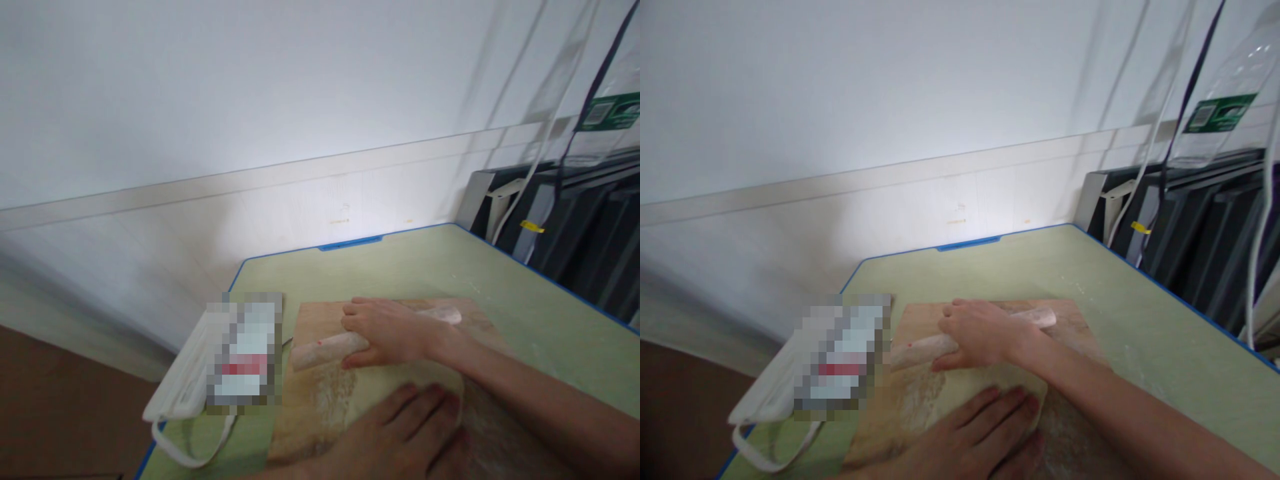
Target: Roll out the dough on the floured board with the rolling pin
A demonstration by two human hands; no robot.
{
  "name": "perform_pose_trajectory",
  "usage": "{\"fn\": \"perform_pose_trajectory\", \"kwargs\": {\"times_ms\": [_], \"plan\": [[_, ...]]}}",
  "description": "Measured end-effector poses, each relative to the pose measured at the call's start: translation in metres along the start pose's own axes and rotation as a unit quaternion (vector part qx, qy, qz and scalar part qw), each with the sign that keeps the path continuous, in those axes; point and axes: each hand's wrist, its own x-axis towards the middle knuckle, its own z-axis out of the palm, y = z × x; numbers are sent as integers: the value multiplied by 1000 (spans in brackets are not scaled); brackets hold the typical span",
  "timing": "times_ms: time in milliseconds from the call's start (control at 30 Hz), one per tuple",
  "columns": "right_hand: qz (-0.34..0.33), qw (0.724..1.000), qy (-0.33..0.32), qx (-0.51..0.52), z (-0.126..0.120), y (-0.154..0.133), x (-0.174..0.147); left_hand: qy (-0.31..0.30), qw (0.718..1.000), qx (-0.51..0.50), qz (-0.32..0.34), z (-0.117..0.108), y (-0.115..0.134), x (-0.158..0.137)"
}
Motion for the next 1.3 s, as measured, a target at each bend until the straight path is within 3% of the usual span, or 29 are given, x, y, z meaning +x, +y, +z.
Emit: {"fn": "perform_pose_trajectory", "kwargs": {"times_ms": [167,600,1300], "plan": [[-4,1000,9,-4,0,0,0,22,1000,-8,-12,1,0,0],[9,1000,9,-6,0,-2,-1,-20,1000,-15,-4,1,2,-2],[0,1000,22,-19,0,-4,-1,-19,1000,-5,0,0,1,0]]}}
